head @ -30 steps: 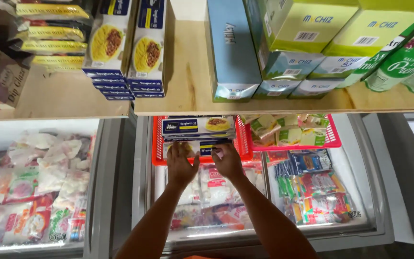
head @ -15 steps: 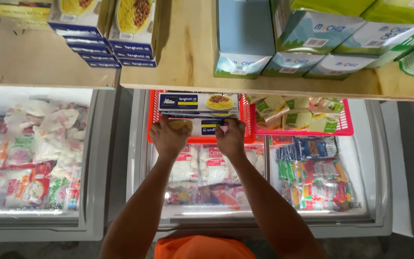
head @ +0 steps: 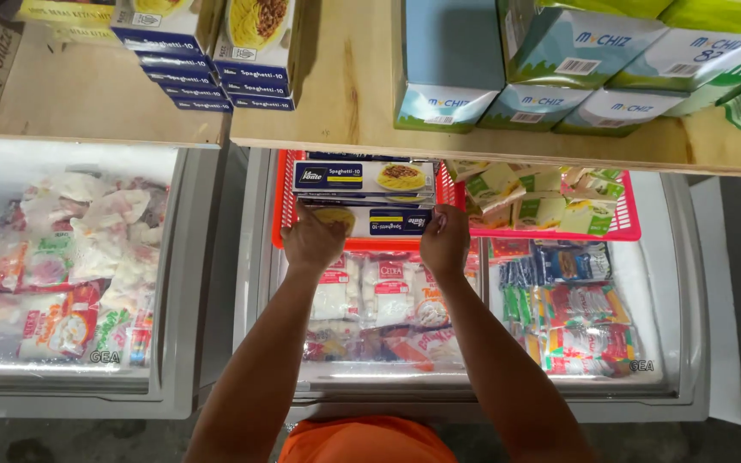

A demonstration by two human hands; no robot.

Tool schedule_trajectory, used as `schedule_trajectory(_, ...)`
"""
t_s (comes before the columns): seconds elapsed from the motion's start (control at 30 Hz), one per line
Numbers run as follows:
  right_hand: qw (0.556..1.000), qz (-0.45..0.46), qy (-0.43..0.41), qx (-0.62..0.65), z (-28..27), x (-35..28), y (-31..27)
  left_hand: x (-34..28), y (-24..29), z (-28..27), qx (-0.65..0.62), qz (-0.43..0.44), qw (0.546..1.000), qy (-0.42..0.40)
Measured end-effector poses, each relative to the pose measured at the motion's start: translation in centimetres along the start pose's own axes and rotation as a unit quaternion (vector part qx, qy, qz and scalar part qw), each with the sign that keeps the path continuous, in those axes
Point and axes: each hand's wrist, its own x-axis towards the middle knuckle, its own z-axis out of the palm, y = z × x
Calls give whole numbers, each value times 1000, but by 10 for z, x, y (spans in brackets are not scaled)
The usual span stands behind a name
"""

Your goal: The recorder is wiping boxes of spaghetti with a pink cloth and organizing them into a red plastic basket.

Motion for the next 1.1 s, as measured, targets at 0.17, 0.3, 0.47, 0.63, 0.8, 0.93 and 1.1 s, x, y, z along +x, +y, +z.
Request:
schedule_trajectory(0.17, 991, -63, -82, -86, -5, -6, -24, 32, -23, 15, -16, 46, 995, 91)
schedule_trajectory(0.3, 992, -37, -87, -89, -2, -10, -18, 33, -32, 6, -108, 18, 994, 28)
schedule_trajectory(0.47, 992, -34, -84, -83, 1, -12, -22, 29, -29, 2, -207, 20, 978, -20)
schedule_trajectory(0.63, 986, -126, -59, -94, 6, -31, -79, -5, -13, -14, -480, 27, 866, -138)
schedule_trajectory(0.8, 938, -155, -235, 201, -19, -35, -159, -12, -39, -4, -706, 8, 628, -327)
schedule_trajectory(0.93, 950, -213, -157, 163, -10, -11, -104, -10, -60, 11, -707, -67, 619, -335)
schedule_trajectory(1.1, 985, -115, -106, -73, -7, -8, -49, -24, -69, 24, -689, -114, 626, -347)
